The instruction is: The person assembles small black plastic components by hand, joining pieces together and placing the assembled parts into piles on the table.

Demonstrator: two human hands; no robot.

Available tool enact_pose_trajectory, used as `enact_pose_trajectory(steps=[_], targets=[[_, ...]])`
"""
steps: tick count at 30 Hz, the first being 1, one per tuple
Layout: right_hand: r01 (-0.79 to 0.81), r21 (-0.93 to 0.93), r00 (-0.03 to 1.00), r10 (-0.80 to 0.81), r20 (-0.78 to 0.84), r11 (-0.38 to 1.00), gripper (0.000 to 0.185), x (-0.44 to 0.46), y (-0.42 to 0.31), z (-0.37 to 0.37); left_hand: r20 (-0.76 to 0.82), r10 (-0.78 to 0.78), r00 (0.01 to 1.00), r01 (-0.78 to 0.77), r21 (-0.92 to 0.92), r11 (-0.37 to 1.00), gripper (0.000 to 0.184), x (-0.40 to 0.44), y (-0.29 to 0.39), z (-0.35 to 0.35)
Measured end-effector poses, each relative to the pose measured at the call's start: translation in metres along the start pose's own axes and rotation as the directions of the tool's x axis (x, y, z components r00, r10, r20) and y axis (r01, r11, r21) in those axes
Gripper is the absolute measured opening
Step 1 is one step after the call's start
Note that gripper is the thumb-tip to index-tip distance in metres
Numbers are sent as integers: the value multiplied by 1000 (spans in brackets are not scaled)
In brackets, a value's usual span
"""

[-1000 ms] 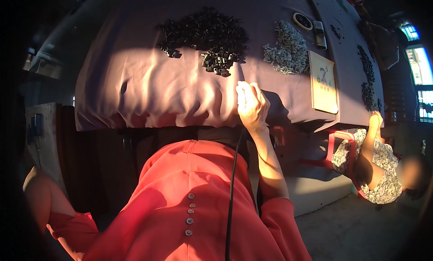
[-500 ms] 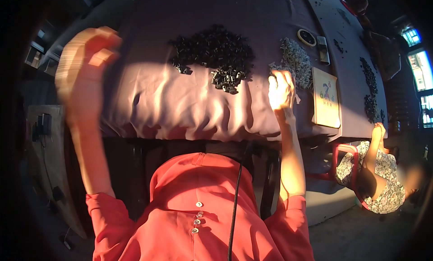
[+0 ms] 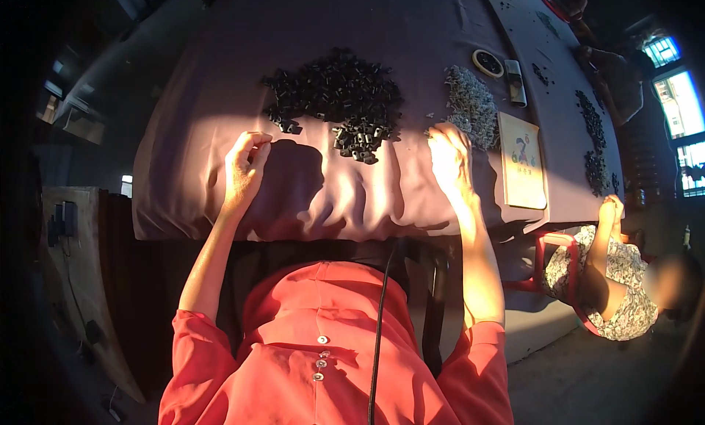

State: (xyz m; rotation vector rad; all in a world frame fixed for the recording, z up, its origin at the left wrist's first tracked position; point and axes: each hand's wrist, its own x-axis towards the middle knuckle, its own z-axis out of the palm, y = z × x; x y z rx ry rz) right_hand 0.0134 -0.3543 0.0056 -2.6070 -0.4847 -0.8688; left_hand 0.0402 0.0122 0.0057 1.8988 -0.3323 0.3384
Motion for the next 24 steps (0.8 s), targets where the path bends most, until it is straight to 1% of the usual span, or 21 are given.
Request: enact_pose_trajectory(steps=[1, 5, 9, 12, 13, 14, 16, 19, 22, 23, 24], targets=[[1, -24, 1000, -1, 3, 1000, 15, -2, 1, -4, 15, 39, 999, -40, 22, 999, 8, 0, 2, 0], [-22, -180, 1000, 19, -16, 983, 14, -7, 12, -10, 4, 50, 999, -50, 41, 998, 8, -1, 0, 1], [-59, -238, 995, 38, -91, 970, 13, 5, 9, -8, -3, 72, 997, -71, 69, 995, 9, -1, 1, 2], [52, -155, 995, -65, -75, 986, 13, 24, -5, 0, 2, 95, 996, -94, 117, 989, 9, -1, 0, 3], [71, -114, 991, -83, -106, 991, 13, 31, -9, 8, 5, 107, 994, -106, 135, 985, 9, -1, 0, 4], [52, -116, 995, -61, -76, 992, 11, 35, -16, 11, 6, 133, 991, -133, 152, 979, 9, 0, -2, 5], [39, -26, 999, -39, -34, 999, 12, 43, -19, 22, 6, 185, 983, -183, 188, 965, 9, 0, -4, 4], [-23, -95, 999, 27, 41, 995, 14, 46, -21, 36, 8, 150, 989, -149, 167, 975, 9, -1, -3, 4], [5, -65, 997, 1, 82, 998, 18, 48, -27, 27, 4, 154, 988, -152, 185, 971, 9, 0, -2, 3], [-4, -102, 998, 10, 59, 995, 16, 49, -24, 24, 3, 145, 989, -143, 180, 973, 9, -1, -2, 3], [-49, -56, 998, 51, 30, 997, 14, 50, -19, 18, 5, 137, 991, -135, 172, 976, 9, -1, -2, 3]])
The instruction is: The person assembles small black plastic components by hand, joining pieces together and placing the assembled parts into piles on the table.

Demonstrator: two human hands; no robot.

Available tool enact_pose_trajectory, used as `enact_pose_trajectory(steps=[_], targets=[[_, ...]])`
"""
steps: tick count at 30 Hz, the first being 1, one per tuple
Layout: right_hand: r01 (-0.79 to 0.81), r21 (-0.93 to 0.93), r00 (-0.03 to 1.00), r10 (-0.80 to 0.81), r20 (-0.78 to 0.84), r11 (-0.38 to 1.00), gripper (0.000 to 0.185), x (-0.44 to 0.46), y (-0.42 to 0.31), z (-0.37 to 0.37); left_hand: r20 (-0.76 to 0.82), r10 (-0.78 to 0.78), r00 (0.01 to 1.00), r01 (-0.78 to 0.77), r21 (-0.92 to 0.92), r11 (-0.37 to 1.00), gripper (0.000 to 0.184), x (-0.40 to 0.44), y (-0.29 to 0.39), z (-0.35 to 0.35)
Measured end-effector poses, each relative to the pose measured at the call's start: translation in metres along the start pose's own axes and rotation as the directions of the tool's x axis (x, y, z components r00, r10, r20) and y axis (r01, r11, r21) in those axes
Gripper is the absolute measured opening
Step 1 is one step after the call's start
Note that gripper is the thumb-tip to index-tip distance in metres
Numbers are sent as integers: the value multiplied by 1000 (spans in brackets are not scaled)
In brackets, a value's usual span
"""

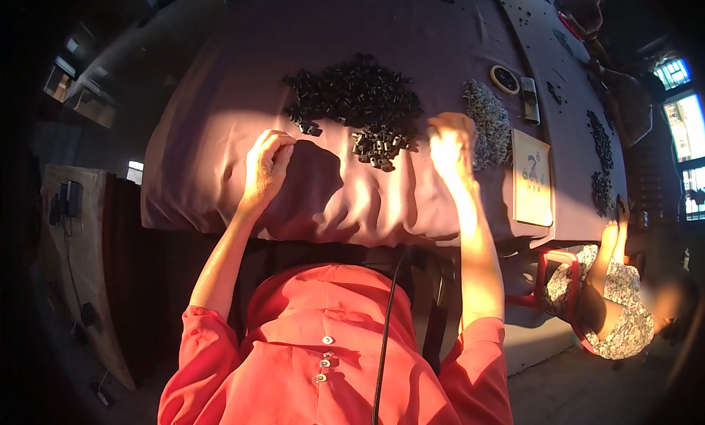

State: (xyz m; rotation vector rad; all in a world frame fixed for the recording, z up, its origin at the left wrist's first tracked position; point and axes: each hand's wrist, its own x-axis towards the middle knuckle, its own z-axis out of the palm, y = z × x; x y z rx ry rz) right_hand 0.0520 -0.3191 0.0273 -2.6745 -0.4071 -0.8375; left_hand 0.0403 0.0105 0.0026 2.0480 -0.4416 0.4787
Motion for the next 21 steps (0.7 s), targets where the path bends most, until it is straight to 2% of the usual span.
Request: enact_pose_trajectory(steps=[2, 5, 12, 21], targets=[[-38, -24, 998, 37, -56, 999, 14, -2, 24, -8, -5, 3, 1000, -3, -16, 1000, 10, 0, -1, 2], [-130, -153, 991, 132, -3, 980, 12, -7, 50, -15, -24, 24, 999, -25, -22, 999, 9, 0, -3, 2], [-180, -345, 962, 238, 132, 921, 13, -1, 29, -8, -11, 14, 1000, -14, -12, 1000, 8, 0, 1, 0], [-164, -277, 966, 211, 150, 947, 5, -5, 25, -7, -25, 28, 999, -28, -20, 999, 9, 0, 1, 0]])
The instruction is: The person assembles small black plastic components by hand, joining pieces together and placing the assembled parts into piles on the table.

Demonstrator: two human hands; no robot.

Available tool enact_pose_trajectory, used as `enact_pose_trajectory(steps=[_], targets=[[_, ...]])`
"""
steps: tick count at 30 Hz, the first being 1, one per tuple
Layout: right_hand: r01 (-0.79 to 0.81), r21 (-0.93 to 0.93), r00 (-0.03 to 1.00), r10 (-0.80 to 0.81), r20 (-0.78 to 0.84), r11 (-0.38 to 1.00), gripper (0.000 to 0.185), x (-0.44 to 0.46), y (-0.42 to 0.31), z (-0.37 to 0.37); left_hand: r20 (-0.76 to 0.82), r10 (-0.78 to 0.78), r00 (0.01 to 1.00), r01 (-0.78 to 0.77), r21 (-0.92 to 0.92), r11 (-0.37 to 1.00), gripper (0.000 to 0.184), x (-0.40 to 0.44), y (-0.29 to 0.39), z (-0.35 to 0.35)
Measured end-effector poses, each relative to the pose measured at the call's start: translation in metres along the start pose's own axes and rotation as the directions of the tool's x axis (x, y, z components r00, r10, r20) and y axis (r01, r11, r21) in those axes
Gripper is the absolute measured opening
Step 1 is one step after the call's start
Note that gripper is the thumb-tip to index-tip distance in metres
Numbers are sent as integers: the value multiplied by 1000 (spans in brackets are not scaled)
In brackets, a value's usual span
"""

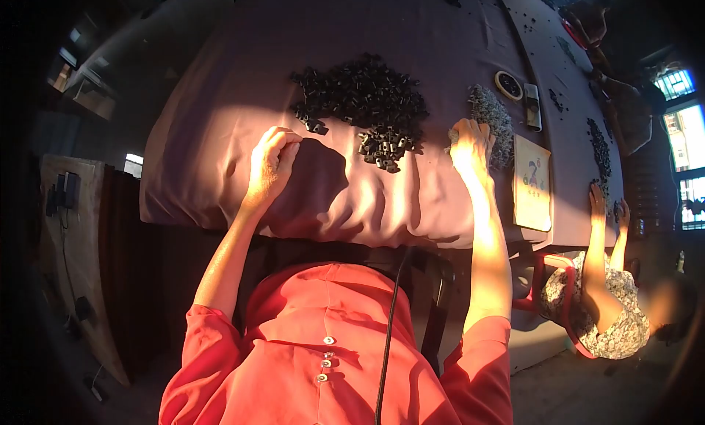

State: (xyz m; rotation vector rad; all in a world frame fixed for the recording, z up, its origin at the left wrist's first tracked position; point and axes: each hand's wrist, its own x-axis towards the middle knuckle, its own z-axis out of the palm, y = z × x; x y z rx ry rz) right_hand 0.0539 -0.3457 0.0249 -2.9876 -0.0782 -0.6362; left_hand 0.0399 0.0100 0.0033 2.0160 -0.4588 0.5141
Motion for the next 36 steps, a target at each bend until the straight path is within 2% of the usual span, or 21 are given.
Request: enact_pose_trajectory(steps=[4, 10, 13, 16, 19, 20, 23, 24, 25, 27, 30, 33, 34, 36], targets=[[0, 85, 1000, 2, -26, 996, 6, 0, 4, -1, 8, -31, 999, 31, -6, 1000, 10, 0, 1, 0], [86, 297, 995, -67, -75, 951, 6, -5, 1, -10, 7, -33, 999, 33, -19, 999, 10, -1, 0, 0], [2, 415, 1000, 7, -20, 910, 7, -10, -5, -13, -17, -45, 999, 44, -52, 998, 9, -2, -1, 0], [-59, 549, 998, 66, 6, 834, 8, -19, -25, -23, -125, 11, 992, -13, -18, 1000, 9, -2, 6, -3], [-41, 627, 998, 56, -4, 778, 10, -31, -41, -31, -160, 82, 984, -84, -7, 996, 10, -4, 5, -3], [-152, 688, 988, 115, 99, 710, 10, -36, -53, -40, -161, 63, 985, -67, -24, 997, 10, -5, 5, -4], [-136, 716, 990, 59, 130, 684, 14, -52, -68, -38, -145, -30, 989, 21, -67, 998, 9, -6, 5, -6], [-180, 720, 981, 68, 183, 671, 13, -55, -74, -39, -127, -84, 988, 75, -79, 994, 9, -7, 4, -7], [-301, 762, 949, 101, 299, 573, 11, -58, -84, -46, -108, -139, 984, 130, -91, 987, 9, -9, 3, -7], [-279, 811, 955, 60, 291, 514, 8, -63, -91, -43, -115, -84, 990, 81, -34, 996, 8, -10, -5, -5], [-199, 831, 979, 72, 190, 519, 8, -71, -97, -25, -93, 33, 995, -26, 82, 996, 9, -8, -4, -4], [-119, 805, 993, 81, 88, 581, 9, -74, -100, -14, -75, 14, 997, -6, 106, 994, 9, -8, -3, -4], [-133, 795, 991, 85, 102, 592, 10, -75, -103, -16, -66, 31, 997, -22, 124, 992, 9, -7, -2, -4], [-177, 868, 983, 118, 138, 463, 10, -78, -102, -14, -47, 62, 997, -54, 160, 986, 9, -4, 0, -5]])
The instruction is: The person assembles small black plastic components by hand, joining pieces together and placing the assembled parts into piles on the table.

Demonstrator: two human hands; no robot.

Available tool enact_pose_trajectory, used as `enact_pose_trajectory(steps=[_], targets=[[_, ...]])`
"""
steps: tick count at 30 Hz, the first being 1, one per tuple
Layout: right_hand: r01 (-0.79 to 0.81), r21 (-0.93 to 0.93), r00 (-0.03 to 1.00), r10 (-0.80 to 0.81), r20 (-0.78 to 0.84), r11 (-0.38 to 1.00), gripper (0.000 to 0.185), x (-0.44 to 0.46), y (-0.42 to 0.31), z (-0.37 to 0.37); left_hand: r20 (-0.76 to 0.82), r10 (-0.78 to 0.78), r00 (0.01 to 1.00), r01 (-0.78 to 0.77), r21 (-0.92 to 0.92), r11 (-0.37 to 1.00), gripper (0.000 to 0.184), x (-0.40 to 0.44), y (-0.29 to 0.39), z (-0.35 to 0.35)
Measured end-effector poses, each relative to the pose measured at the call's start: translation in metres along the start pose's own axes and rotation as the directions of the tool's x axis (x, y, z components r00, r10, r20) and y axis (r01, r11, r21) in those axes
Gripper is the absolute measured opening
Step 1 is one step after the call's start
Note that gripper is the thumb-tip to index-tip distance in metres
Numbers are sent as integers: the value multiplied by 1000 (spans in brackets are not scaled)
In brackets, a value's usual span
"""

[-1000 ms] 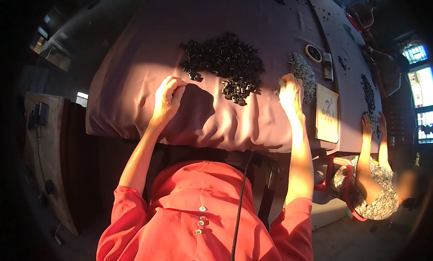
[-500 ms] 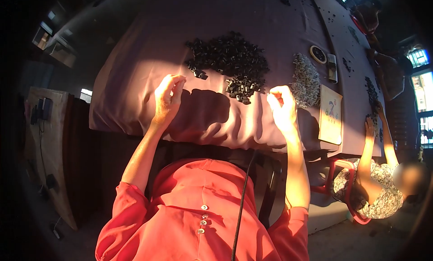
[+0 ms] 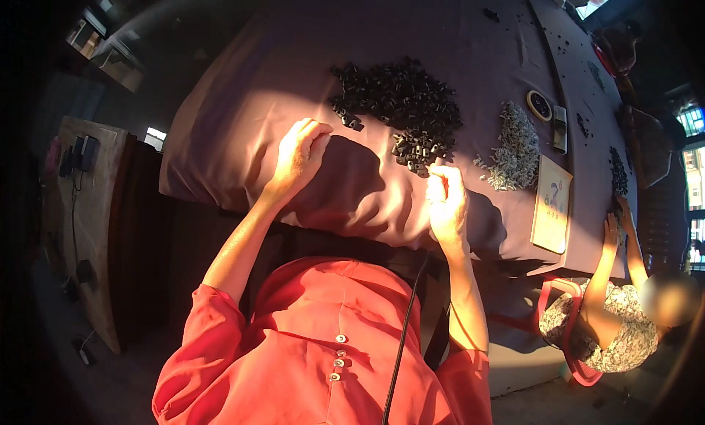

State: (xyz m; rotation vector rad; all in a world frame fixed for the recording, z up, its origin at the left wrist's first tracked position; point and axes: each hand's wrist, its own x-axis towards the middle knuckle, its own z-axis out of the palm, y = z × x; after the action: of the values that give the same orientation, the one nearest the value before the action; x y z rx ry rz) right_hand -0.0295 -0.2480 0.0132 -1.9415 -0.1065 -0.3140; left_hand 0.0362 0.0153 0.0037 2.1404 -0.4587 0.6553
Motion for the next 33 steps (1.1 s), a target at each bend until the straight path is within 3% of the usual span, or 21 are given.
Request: enact_pose_trajectory(steps=[5, 9, 10, 13, 22, 25, 27, 28, 29, 31, 33], targets=[[-63, 158, 996, 72, -54, 985, 9, -5, 8, 1, 97, -15, 995, 12, 38, 999, 10, 18, 5, 9], [12, 37, 997, -9, -75, 999, 12, -7, 6, 4, 118, -15, 993, -2, 146, 989, 13, 25, 9, 27], [5, 31, 997, -3, -75, 1000, 12, -7, 6, 3, 159, -50, 986, 9, 252, 968, 15, 25, 10, 31], [0, 20, 997, 1, -77, 1000, 11, -8, 7, 3, 186, -111, 976, 42, 342, 939, 17, 24, 12, 37], [-11, 152, 996, 25, -89, 988, 8, -9, 19, 5, 103, -16, 995, -9, 239, 971, 15, 16, 8, 33], [-17, 102, 995, 26, -92, 995, 8, -9, 17, 6, -16, 19, 1000, -18, 55, 998, 18, 18, 13, 23], [28, -73, 989, -38, -145, 997, 8, -8, 21, 6, -116, 30, 993, -40, -92, 995, 18, 31, 34, -14], [50, 12, 987, -48, -154, 999, 9, -7, 18, 9, -185, 40, 982, -76, -192, 979, 18, 41, 52, -39], [75, 94, 985, -59, -163, 993, 10, -6, 17, 11, -254, 54, 966, -85, -112, 990, 16, 52, 76, -69], [77, -54, 978, -86, -191, 996, 11, -7, 27, 11, -325, 194, 926, -248, -132, 960, 16, 62, 113, -114], [95, -80, 980, -108, -167, 992, 11, -6, 24, 9, -287, 401, 870, -455, -156, 876, 15, 63, 148, -149]])
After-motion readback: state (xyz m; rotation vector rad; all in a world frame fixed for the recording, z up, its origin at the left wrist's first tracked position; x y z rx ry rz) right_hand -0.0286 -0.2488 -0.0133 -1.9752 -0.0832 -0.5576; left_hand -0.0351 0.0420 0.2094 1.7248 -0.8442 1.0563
